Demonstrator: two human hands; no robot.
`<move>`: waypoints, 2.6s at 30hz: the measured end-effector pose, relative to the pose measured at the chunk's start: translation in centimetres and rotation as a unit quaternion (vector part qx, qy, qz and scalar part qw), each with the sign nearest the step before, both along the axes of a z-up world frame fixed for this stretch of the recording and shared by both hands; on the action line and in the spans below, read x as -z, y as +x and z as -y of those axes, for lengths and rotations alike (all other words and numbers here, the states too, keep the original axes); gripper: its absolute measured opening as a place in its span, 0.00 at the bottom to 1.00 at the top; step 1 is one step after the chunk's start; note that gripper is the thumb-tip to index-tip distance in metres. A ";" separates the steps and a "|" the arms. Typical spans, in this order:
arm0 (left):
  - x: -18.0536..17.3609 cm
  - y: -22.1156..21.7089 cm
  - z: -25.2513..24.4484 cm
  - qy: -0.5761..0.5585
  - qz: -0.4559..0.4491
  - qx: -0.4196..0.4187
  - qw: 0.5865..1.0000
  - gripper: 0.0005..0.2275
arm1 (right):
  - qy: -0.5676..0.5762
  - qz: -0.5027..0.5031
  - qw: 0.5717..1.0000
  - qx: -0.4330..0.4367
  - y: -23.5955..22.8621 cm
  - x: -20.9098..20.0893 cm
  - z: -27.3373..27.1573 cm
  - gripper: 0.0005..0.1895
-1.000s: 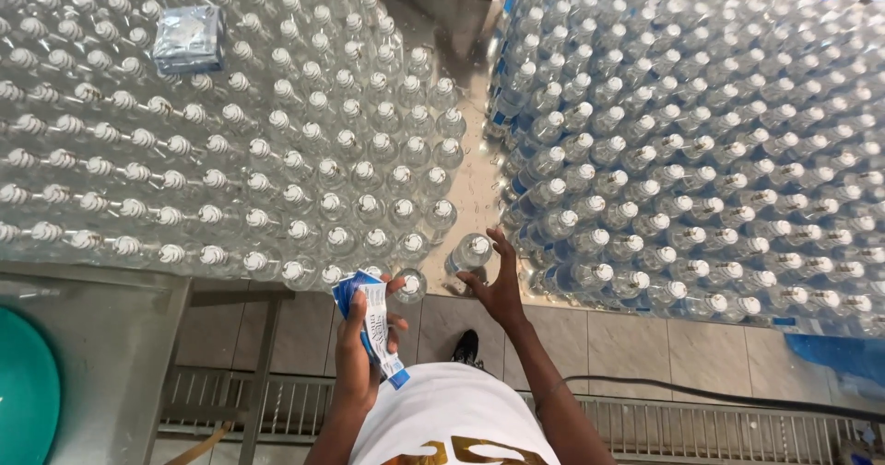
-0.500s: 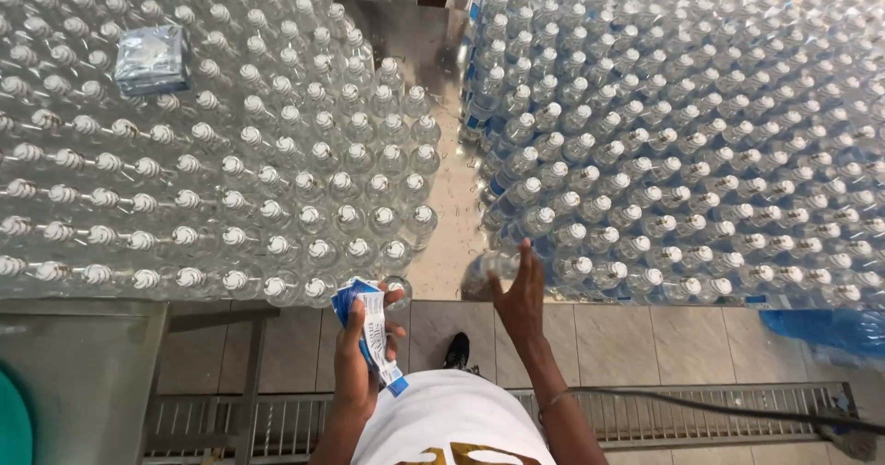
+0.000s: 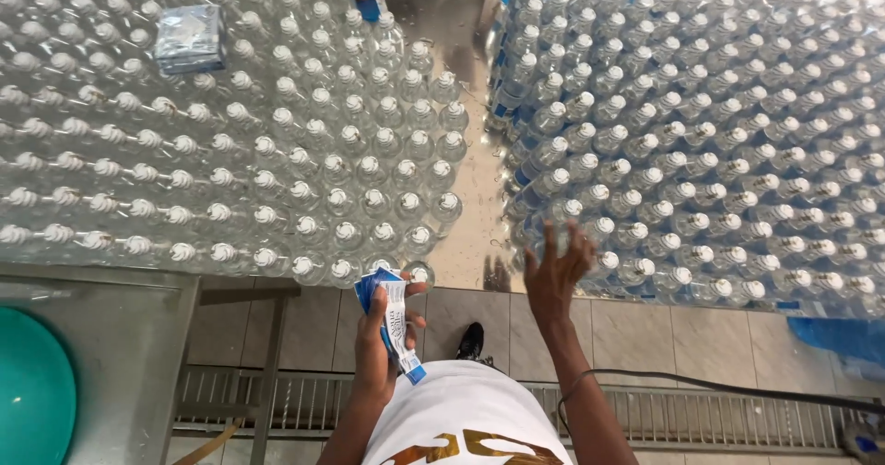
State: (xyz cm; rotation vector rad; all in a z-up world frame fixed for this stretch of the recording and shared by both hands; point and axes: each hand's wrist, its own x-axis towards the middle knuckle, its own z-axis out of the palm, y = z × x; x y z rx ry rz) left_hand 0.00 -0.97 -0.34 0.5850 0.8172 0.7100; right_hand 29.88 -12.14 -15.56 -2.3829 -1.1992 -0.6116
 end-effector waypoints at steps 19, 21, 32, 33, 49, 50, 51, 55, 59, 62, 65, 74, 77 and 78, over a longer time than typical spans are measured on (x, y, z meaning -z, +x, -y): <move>1.7 -0.9 0.7 -0.184 0.192 0.140 0.954 0.31 | 0.044 -0.491 0.866 -0.082 -5.3 2.5 -8.4 0.40; 2.2 0.0 0.9 -0.221 0.213 0.185 0.934 0.31 | -0.020 -0.532 0.847 -0.002 -5.2 1.3 -6.6 0.40; 1.0 3.8 2.3 -0.218 0.092 0.313 0.920 0.29 | 0.025 -0.494 0.832 -0.251 -7.3 -17.0 2.6 0.14; 1.1 4.0 2.3 -0.185 0.041 0.342 0.920 0.28 | 0.020 -0.489 0.827 -0.276 -7.4 -17.4 2.5 0.19; 1.1 4.1 3.5 -0.212 0.139 0.291 0.923 0.31 | 0.004 -0.540 0.825 -0.165 -7.5 -18.0 2.4 0.15; 1.0 3.9 3.5 -0.210 0.140 0.283 0.926 0.32 | 0.003 -0.527 0.831 -0.179 -7.4 -17.9 2.4 0.14; 1.0 3.7 3.5 -0.209 0.140 0.274 0.928 0.33 | 0.001 -0.514 0.836 -0.193 -7.2 -17.7 2.4 0.13; 1.8 2.9 3.4 -0.220 0.126 0.261 0.931 0.36 | -0.006 -0.488 0.840 -0.236 -5.7 -17.5 2.1 0.13; 2.0 2.2 3.1 -0.210 0.122 0.228 0.943 0.35 | 0.048 -0.429 0.853 -0.292 -3.3 -15.1 0.4 0.15; 1.9 2.0 2.8 -0.194 0.121 0.220 0.948 0.34 | 0.092 -0.396 0.868 -0.286 -1.5 -11.7 -2.5 0.13; 1.5 1.8 2.7 -0.182 0.117 0.216 0.952 0.35 | 0.117 -0.399 0.871 -0.261 -1.2 -10.4 -4.9 0.11; 2.0 1.2 1.9 -0.183 0.113 0.189 0.958 0.36 | 0.108 -0.431 0.861 -0.248 -0.4 -5.5 -4.2 0.15; 2.2 1.4 1.6 -0.182 0.106 0.185 0.960 0.35 | 0.090 -0.467 0.837 -0.270 -0.8 -5.2 -3.5 0.23; 2.4 1.4 1.5 -0.184 0.105 0.184 0.960 0.35 | 0.082 -0.489 0.822 -0.278 -1.0 -5.2 -3.3 0.30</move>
